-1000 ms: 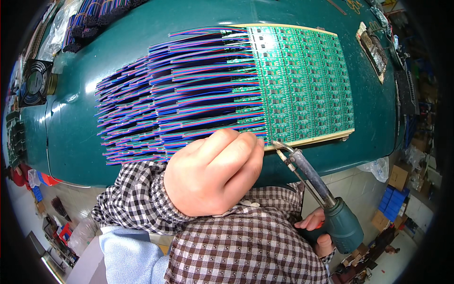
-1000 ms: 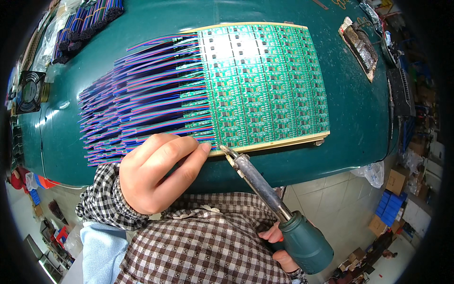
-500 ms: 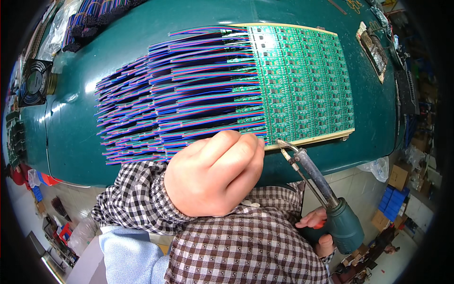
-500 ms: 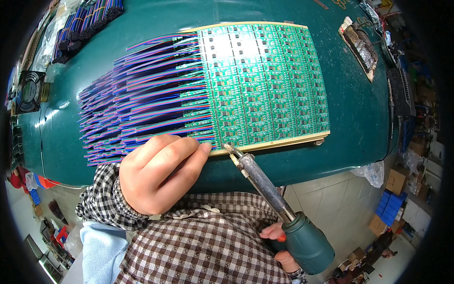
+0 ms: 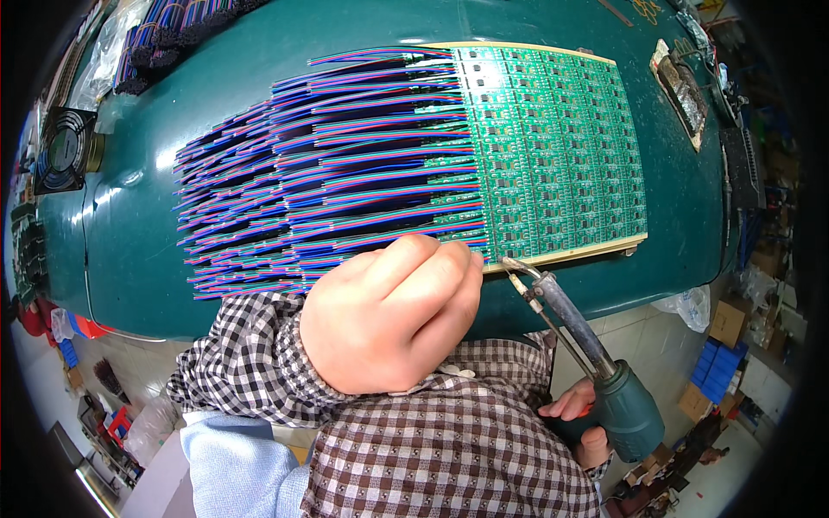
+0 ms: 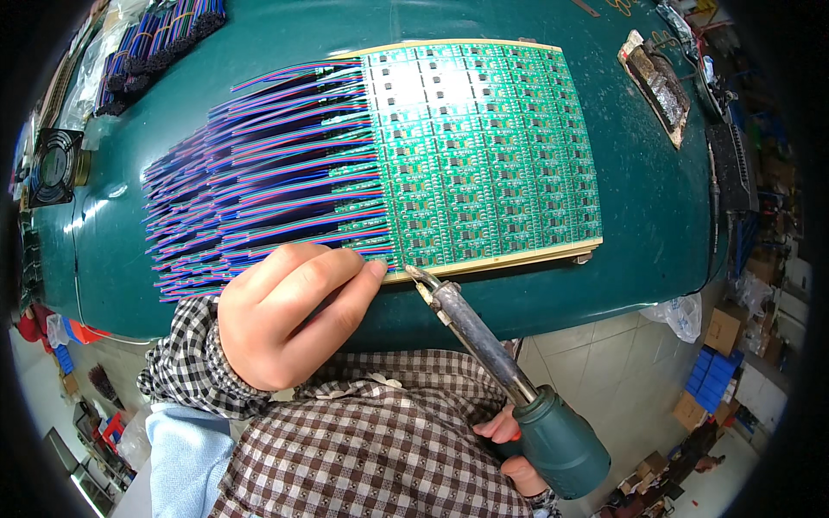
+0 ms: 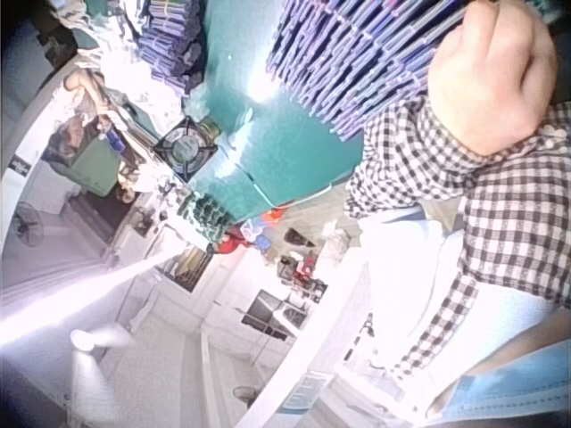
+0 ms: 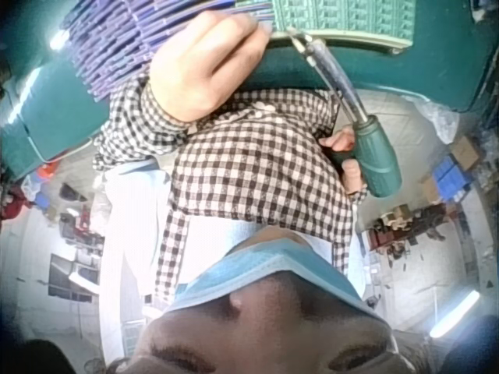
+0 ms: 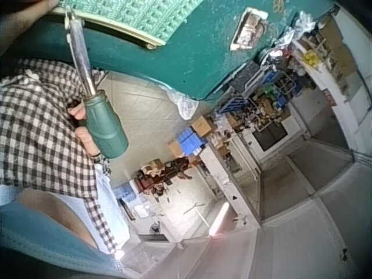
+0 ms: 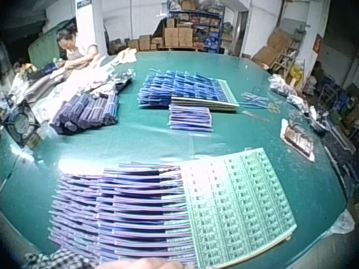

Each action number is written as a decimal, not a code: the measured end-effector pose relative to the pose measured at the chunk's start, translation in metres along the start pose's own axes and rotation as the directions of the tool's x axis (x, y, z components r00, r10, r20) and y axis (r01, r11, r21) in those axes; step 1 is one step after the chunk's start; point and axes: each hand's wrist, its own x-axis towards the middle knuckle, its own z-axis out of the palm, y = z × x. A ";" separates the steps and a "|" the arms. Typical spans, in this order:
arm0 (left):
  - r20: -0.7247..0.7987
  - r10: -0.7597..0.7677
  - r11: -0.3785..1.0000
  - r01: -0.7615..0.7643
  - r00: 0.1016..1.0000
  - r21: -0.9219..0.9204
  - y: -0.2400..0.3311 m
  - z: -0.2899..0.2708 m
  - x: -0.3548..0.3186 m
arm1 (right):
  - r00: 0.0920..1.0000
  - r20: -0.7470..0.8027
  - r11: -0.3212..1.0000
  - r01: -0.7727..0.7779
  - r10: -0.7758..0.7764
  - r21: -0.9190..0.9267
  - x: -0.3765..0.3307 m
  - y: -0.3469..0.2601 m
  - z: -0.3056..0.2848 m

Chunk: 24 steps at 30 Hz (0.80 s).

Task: The person repeatedly takes ribbon cables by hand, places them onto a circuit board panel, and solders them onto the board using a soldering iron.

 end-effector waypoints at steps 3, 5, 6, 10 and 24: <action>-0.011 0.020 0.999 -0.019 1.000 0.030 0.000 0.001 0.000 | 1.000 -0.005 1.000 -0.008 0.008 0.000 -0.001 0.000 0.000; -0.015 0.026 0.999 -0.025 1.000 0.034 0.000 0.002 0.001 | 0.999 -0.049 0.998 -0.016 0.013 -0.060 -0.001 0.000 0.001; -0.025 0.027 0.999 -0.026 0.999 0.037 0.000 0.002 0.000 | 0.999 -0.051 0.998 -0.012 0.008 -0.064 -0.001 0.000 0.002; -0.036 0.025 0.999 -0.024 0.999 0.034 0.001 0.003 0.002 | 0.998 -0.066 0.998 -0.006 0.002 -0.061 -0.001 -0.001 0.005; 0.042 -0.063 0.991 0.067 0.997 -0.119 -0.002 -0.003 0.004 | 1.000 -0.023 0.998 0.014 -0.016 -0.064 0.001 -0.001 0.002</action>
